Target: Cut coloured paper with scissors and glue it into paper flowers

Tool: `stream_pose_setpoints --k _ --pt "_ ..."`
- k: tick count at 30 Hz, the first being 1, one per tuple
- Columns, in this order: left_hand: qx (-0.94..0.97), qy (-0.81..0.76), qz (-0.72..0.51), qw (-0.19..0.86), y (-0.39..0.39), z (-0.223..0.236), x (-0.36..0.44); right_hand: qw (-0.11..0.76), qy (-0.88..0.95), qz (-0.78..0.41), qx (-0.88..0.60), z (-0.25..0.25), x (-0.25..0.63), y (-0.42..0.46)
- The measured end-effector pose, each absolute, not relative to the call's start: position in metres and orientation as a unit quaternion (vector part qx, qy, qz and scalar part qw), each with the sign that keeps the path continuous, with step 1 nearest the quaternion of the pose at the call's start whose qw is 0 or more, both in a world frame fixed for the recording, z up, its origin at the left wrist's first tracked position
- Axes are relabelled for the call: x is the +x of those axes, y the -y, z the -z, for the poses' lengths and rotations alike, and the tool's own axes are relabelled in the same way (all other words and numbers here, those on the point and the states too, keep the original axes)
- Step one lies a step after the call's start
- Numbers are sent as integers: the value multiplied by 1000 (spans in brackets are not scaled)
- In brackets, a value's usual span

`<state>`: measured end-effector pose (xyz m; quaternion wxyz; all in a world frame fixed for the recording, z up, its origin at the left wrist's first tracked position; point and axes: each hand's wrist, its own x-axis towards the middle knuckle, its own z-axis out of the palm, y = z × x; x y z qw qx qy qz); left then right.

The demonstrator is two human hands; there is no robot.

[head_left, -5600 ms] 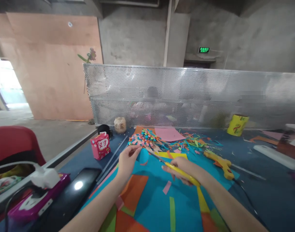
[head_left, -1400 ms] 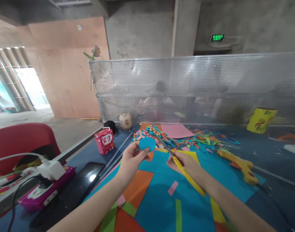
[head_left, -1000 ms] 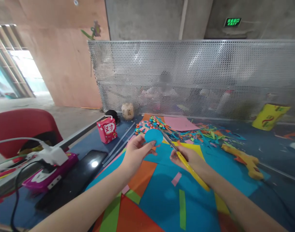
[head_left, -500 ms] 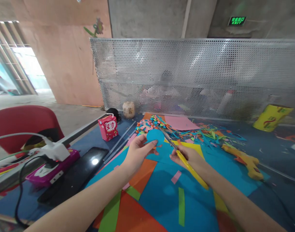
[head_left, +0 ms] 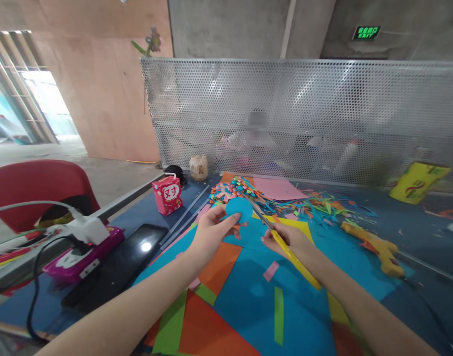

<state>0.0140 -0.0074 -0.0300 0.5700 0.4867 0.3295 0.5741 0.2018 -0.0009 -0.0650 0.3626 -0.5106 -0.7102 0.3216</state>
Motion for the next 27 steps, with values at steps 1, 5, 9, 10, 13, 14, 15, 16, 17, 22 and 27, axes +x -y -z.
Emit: stream_pose_setpoints --k 1,5,9,10,13,14,15,16,17,22,27 --pt "480 -333 -576 572 8 29 14 361 711 -320 -511 64 202 2" --pt "468 -328 -580 580 8 28 15 363 717 -311 -507 58 201 10" --pt "471 -325 -578 582 8 28 14 367 715 -305 -510 62 201 7" --pt "472 -326 -577 582 8 28 14 368 714 -305 -512 64 201 5" --pt "475 -327 -570 585 9 28 14 365 712 -308 -515 70 202 -1" --pt "477 -325 -567 588 9 29 14 363 711 -310 -517 71 203 -3" --pt "479 -323 -564 590 9 29 15 360 710 -314 -518 72 203 -4" --pt "482 -320 -560 592 9 29 15 358 709 -317 -519 73 203 -5" --pt "485 -317 -557 595 9 30 15 355 709 -320 -519 74 204 -6" --pt "489 -317 -548 600 8 33 16 364 710 -319 -512 74 204 -6" --pt "478 -317 -566 593 8 34 15 372 709 -315 -510 72 202 -3"
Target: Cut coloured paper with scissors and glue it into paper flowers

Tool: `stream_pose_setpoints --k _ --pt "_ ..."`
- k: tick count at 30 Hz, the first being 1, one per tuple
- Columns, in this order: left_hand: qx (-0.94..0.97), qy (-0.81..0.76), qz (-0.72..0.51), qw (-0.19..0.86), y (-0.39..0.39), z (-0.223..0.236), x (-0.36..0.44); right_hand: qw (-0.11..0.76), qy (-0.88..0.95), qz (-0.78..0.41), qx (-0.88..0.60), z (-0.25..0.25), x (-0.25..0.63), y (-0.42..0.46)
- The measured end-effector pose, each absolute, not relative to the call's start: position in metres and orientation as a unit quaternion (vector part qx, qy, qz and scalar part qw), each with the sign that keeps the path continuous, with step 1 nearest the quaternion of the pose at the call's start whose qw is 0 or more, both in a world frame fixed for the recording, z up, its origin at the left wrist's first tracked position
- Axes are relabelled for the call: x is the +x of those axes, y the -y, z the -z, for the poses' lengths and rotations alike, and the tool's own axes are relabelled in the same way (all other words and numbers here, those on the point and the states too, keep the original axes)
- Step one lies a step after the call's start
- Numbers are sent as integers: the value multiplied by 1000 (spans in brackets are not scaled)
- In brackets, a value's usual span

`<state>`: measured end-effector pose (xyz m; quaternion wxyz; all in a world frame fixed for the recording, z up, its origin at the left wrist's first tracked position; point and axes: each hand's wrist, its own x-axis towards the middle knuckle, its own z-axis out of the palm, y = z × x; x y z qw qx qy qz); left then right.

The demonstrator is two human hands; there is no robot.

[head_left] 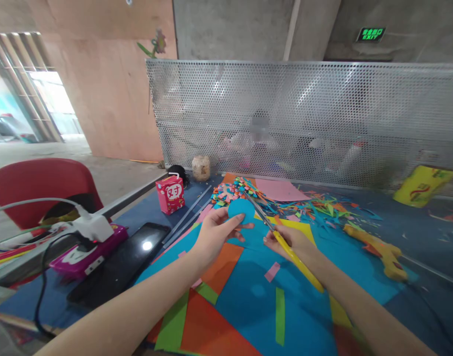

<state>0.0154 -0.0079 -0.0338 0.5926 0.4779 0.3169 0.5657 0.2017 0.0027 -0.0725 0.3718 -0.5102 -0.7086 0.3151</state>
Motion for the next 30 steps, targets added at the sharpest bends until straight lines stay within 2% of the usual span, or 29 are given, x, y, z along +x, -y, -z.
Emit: stream_pose_setpoints --k 22,30 --pt "466 -319 -569 598 8 33 15 365 712 -299 -520 72 203 -2" --pt "468 -312 -569 601 8 34 14 335 720 -272 -543 66 202 1"
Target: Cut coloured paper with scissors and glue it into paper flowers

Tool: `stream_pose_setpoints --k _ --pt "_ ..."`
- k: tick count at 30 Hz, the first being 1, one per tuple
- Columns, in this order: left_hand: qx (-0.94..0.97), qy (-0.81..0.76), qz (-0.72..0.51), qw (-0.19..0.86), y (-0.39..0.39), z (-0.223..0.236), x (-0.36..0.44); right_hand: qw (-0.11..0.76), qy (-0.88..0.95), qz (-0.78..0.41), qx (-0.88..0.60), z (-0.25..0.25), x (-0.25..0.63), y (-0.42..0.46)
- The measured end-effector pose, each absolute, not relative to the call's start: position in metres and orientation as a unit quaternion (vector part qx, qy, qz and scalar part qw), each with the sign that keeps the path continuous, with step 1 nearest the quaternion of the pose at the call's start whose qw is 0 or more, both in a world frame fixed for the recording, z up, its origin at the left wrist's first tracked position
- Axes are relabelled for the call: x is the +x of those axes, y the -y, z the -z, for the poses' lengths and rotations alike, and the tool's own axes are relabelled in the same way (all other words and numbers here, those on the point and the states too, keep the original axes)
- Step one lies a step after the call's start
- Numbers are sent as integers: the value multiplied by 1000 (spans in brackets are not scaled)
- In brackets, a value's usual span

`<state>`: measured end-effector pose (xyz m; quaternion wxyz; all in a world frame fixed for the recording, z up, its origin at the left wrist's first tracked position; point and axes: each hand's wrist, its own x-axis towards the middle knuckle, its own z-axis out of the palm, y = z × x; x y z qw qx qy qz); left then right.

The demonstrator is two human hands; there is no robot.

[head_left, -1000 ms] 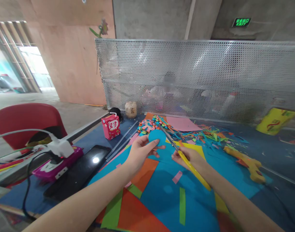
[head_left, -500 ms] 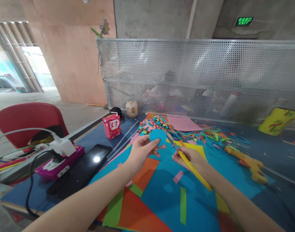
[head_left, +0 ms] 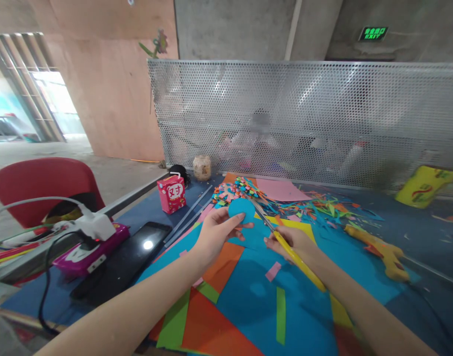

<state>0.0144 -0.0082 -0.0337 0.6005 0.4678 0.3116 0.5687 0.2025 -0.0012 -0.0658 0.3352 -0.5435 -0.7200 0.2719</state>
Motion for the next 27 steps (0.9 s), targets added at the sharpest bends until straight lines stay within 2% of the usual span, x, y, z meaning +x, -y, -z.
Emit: stream_pose_setpoints --k 13,27 --pt "463 -309 -574 601 8 34 14 277 731 -258 -568 62 200 4" --pt "448 -327 -588 588 8 31 14 278 700 -263 -603 47 193 12"
